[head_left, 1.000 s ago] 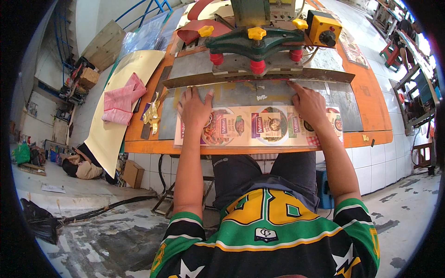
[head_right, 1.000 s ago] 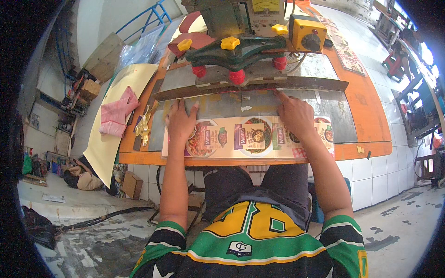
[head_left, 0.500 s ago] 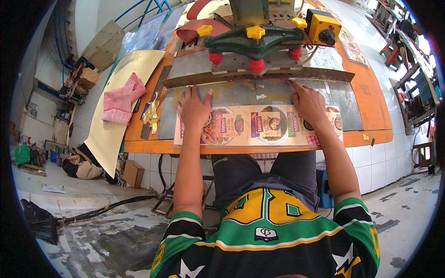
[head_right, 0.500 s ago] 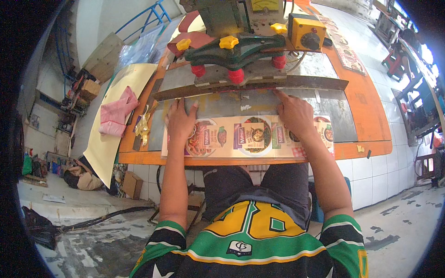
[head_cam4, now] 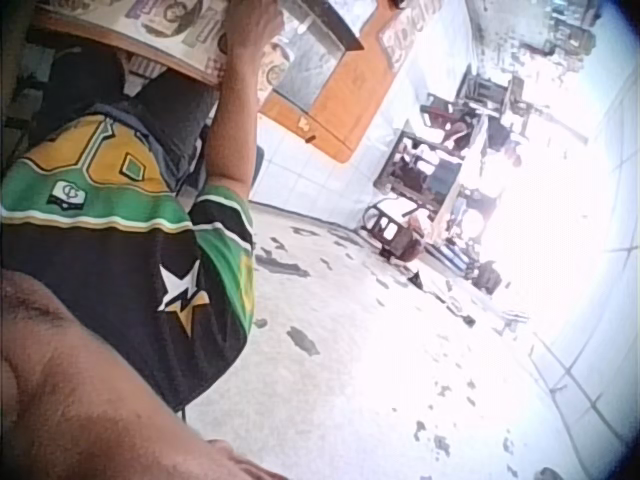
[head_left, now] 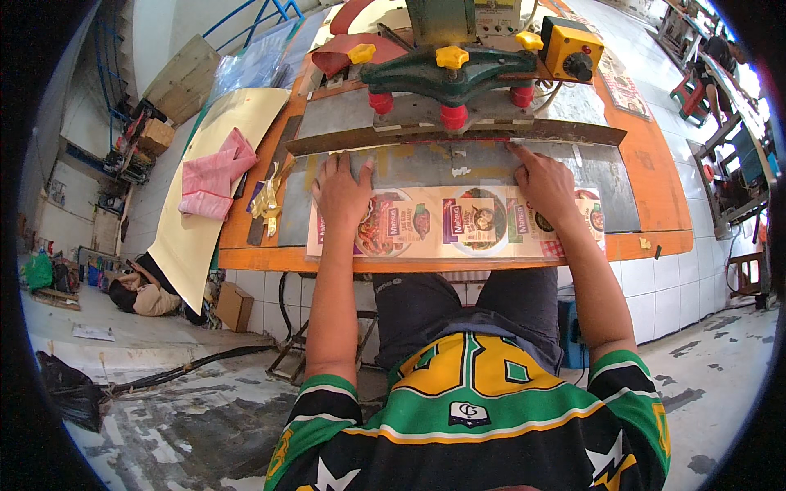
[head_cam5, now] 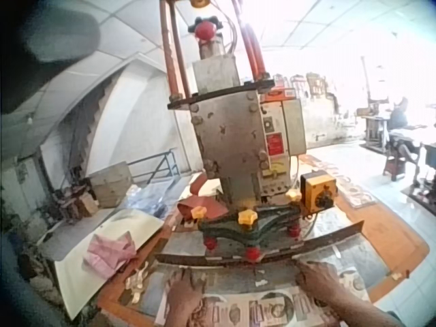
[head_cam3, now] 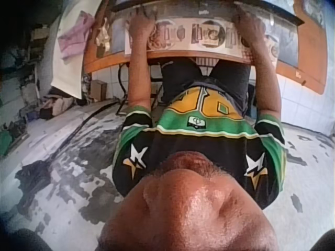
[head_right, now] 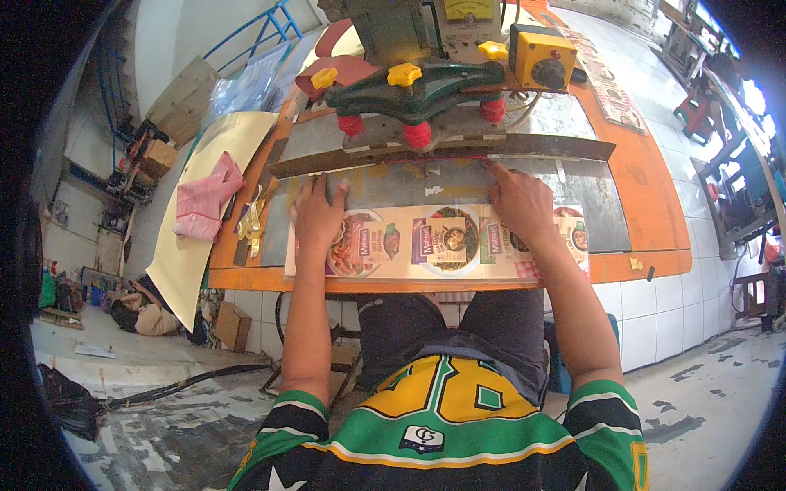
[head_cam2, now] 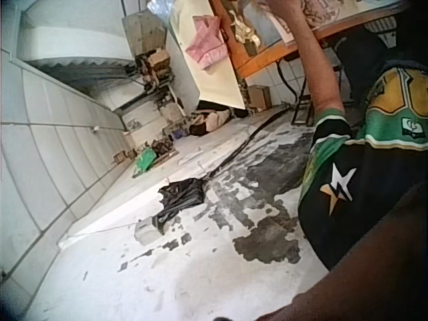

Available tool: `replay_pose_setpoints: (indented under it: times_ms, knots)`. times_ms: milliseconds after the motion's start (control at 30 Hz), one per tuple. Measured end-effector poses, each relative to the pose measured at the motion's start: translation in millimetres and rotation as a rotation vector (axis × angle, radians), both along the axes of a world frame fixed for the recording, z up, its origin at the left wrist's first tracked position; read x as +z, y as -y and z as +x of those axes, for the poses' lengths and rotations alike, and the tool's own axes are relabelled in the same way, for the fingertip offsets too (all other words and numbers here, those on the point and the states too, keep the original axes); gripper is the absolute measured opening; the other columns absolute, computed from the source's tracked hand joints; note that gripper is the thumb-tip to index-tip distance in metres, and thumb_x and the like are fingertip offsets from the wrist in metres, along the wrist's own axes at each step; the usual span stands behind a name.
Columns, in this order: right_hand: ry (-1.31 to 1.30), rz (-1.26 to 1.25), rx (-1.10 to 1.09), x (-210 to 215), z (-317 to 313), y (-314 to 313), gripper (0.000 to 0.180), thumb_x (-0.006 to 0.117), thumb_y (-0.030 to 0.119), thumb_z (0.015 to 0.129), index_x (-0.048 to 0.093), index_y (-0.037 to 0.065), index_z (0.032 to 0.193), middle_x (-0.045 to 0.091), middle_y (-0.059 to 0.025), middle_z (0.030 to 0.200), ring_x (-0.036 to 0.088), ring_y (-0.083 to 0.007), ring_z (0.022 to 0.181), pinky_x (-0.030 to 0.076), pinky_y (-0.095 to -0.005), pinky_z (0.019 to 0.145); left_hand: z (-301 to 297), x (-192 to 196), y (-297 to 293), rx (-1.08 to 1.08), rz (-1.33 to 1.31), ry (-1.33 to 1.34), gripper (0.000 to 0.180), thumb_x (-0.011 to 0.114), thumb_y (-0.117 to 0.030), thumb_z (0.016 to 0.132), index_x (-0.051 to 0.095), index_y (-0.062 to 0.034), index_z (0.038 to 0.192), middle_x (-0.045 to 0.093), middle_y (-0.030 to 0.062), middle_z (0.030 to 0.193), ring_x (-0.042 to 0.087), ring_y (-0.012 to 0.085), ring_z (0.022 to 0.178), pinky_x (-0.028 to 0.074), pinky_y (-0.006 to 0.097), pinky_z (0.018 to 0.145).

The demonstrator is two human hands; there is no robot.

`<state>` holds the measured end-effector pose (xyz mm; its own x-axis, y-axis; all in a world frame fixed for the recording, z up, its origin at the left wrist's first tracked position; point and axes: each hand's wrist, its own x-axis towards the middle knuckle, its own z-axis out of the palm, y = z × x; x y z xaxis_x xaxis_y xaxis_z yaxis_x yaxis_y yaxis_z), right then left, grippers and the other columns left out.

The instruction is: The person removes a strip from a printed packaging sheet, positions the sheet on a machine worktable, and aligns a red ribbon along the edge of the sheet by hand.

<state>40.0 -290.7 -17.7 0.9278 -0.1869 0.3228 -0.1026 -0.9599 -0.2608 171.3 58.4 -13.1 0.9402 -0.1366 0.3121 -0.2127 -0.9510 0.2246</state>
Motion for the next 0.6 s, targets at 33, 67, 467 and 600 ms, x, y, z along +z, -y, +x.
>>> replay_pose_setpoints:
  times_ms: [33,67,467,600]
  knots:
    - [-0.001,0.000,-0.001,-0.8,0.2,0.5,0.046,0.058,0.023,0.095,0.065,0.023,0.140,0.074,-0.0201,0.082,0.074,-0.0398,0.076,0.059,-0.0536,0.071,-0.1,0.2,0.7,0.007,0.005,-0.001,0.068,0.056,-0.053,0.102,0.056,-0.0048,0.150,0.050,0.0173,0.156,0.040,0.0366,0.149,0.027,0.058,0.120]
    - [0.003,0.001,0.001,-1.5,0.3,0.9,0.046,0.058,0.023,0.095,0.065,0.023,0.140,0.074,-0.0202,0.083,0.074,-0.0397,0.076,0.059,-0.0536,0.071,0.1,-0.1,0.5,0.006,0.006,-0.002,0.068,0.056,-0.053,0.102,0.056,-0.0048,0.150,0.050,0.0173,0.156,0.040,0.0366,0.149,0.027,0.058,0.120]
    - [-0.020,-0.003,-0.002,1.0,0.2,-0.7,0.045,0.058,0.024,0.096,0.064,0.023,0.141,0.075,-0.0198,0.087,0.074,-0.0386,0.080,0.059,-0.0524,0.072,-2.2,2.1,1.8,-0.015,0.005,0.015,0.066,0.057,-0.049,0.102,0.055,-0.0043,0.150,0.050,0.0140,0.158,0.041,0.0354,0.148,0.028,0.057,0.119]
    - [-0.024,0.000,-0.001,2.1,-0.1,-1.1,0.046,0.059,0.025,0.096,0.064,0.022,0.141,0.076,-0.0199,0.088,0.075,-0.0382,0.080,0.059,-0.0520,0.073,-4.1,3.6,2.1,-0.015,0.009,0.016,0.067,0.057,-0.049,0.102,0.054,-0.0034,0.150,0.049,0.0140,0.159,0.041,0.0351,0.148,0.028,0.058,0.119]
